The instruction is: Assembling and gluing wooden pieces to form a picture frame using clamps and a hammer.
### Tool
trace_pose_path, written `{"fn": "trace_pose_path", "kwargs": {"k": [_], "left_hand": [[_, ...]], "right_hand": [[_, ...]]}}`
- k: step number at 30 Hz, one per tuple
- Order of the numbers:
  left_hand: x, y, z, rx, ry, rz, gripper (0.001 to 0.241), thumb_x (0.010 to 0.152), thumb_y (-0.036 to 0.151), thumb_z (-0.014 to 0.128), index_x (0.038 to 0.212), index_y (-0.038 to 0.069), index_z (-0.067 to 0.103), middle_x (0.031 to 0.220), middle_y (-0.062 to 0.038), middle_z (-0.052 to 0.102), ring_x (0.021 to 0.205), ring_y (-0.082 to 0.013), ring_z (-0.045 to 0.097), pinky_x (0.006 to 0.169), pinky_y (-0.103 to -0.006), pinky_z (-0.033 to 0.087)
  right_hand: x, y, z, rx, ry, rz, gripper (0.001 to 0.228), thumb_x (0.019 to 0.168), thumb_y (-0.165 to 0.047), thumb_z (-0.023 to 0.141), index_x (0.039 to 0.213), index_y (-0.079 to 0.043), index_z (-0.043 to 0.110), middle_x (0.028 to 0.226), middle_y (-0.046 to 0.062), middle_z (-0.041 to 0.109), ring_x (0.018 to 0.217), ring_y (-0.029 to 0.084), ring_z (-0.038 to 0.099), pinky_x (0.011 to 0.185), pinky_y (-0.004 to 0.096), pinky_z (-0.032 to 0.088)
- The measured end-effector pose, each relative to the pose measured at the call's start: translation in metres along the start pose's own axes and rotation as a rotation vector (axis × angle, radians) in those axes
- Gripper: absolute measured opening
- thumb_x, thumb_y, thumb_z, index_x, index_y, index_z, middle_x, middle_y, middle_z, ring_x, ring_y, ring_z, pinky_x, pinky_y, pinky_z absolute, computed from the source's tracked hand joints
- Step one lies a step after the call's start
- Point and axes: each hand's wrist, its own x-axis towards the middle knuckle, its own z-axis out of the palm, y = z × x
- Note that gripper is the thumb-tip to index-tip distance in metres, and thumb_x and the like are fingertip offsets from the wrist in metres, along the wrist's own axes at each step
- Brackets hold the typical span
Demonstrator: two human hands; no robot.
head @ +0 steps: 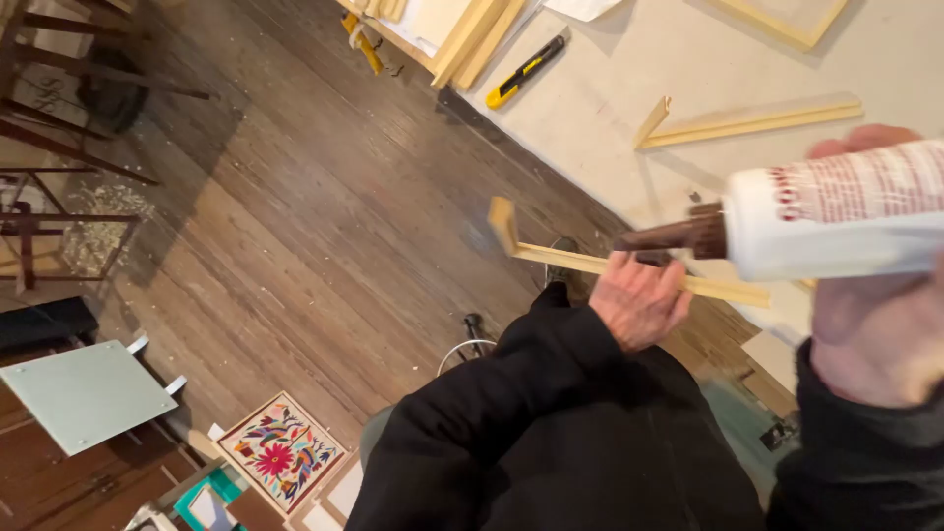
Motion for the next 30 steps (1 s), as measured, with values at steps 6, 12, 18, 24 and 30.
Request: {"fn": "trace_pose_path", "kwargs": {"k": [6, 12, 18, 24, 30], "left_hand": [[-0.001, 0.025, 0.012, -0.046, -0.049, 0.016, 0.027, 0.092, 0.032, 0.068, 0.093, 0.007, 0.057, 0.086, -0.007, 0.053, 0.082, -0.0227, 0.052, 0.077, -0.0388, 0.038], [-0.004, 0.028, 0.017, -0.037, -0.079, 0.032, 0.027, 0.091, 0.032, 0.068, 0.094, 0.008, 0.058, 0.087, -0.006, 0.054, 0.084, -0.0222, 0.054, 0.079, -0.0383, 0.039], [-0.003, 0.031, 0.016, -0.045, -0.095, 0.040, 0.027, 0.092, 0.033, 0.068, 0.093, 0.008, 0.058, 0.088, -0.006, 0.055, 0.084, -0.0217, 0.055, 0.079, -0.0379, 0.039], [-0.004, 0.032, 0.019, -0.056, -0.104, 0.044, 0.027, 0.093, 0.034, 0.067, 0.092, 0.009, 0.058, 0.088, -0.006, 0.055, 0.085, -0.0215, 0.055, 0.080, -0.0379, 0.040], [-0.003, 0.033, 0.018, -0.046, -0.098, 0.058, 0.027, 0.093, 0.035, 0.066, 0.092, 0.009, 0.059, 0.088, -0.006, 0.056, 0.085, -0.0215, 0.055, 0.080, -0.0378, 0.040]], "right_hand": [[-0.006, 0.006, 0.018, 0.028, 0.055, 0.052, 0.058, 0.111, -0.053, 0.065, 0.142, -0.007, 0.048, 0.129, 0.016, 0.061, 0.122, 0.027, 0.065, 0.112, 0.046, 0.052], [-0.004, 0.000, 0.030, -0.005, 0.060, 0.059, 0.061, 0.110, -0.050, 0.071, 0.143, -0.005, 0.048, 0.131, 0.017, 0.065, 0.123, 0.029, 0.068, 0.109, 0.048, 0.054], [-0.007, -0.001, 0.032, 0.051, 0.066, 0.062, 0.060, 0.108, -0.045, 0.073, 0.145, -0.005, 0.047, 0.128, 0.017, 0.063, 0.120, 0.030, 0.067, 0.108, 0.049, 0.055], [-0.008, -0.001, 0.029, 0.034, 0.075, 0.055, 0.063, 0.107, -0.045, 0.074, 0.146, -0.004, 0.047, 0.128, 0.018, 0.063, 0.119, 0.030, 0.067, 0.109, 0.050, 0.057], [-0.009, 0.002, 0.025, 0.040, 0.083, 0.061, 0.069, 0.104, -0.047, 0.075, 0.147, -0.002, 0.047, 0.130, 0.017, 0.062, 0.121, 0.028, 0.065, 0.112, 0.048, 0.053]]}}
